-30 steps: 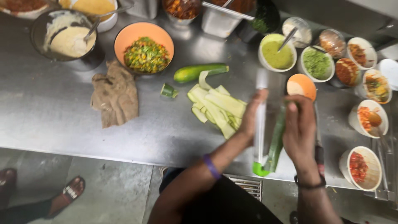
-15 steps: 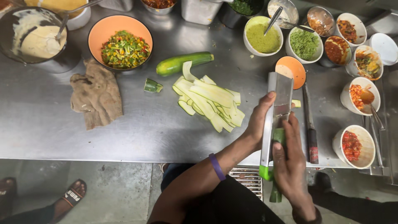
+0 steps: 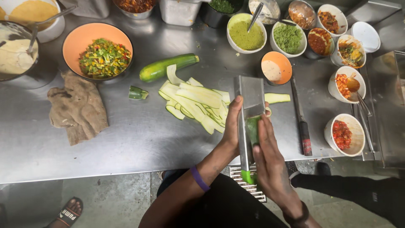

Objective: The person uses a mandoline slicer to cut a zucchini into thin, uniform strips on a stainless steel countertop. They then arrange the sliced zucchini strips in neat rows on the counter surface.

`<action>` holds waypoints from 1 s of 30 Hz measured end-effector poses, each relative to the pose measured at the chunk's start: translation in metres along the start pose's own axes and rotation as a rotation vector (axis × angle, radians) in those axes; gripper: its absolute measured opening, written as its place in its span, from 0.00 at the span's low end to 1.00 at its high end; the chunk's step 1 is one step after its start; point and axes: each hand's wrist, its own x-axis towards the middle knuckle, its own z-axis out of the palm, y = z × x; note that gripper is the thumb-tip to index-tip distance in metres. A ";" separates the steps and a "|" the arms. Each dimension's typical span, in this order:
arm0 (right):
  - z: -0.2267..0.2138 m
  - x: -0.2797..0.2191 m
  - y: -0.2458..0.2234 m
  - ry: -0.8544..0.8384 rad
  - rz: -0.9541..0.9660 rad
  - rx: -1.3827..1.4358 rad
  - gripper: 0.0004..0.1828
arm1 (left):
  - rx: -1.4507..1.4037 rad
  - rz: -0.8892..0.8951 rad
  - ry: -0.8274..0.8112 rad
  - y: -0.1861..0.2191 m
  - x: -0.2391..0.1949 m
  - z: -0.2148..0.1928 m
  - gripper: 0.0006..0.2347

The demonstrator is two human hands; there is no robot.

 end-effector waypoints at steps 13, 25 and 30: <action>0.024 0.090 0.008 0.127 -0.103 0.074 0.28 | 0.087 0.153 -0.015 0.015 0.005 -0.015 0.22; 0.054 0.200 -0.006 0.300 -0.079 0.253 0.26 | 0.158 0.203 -0.011 0.066 0.005 -0.017 0.20; 0.058 0.223 -0.010 0.424 -0.141 0.355 0.20 | 0.176 0.176 0.031 0.077 0.000 -0.004 0.21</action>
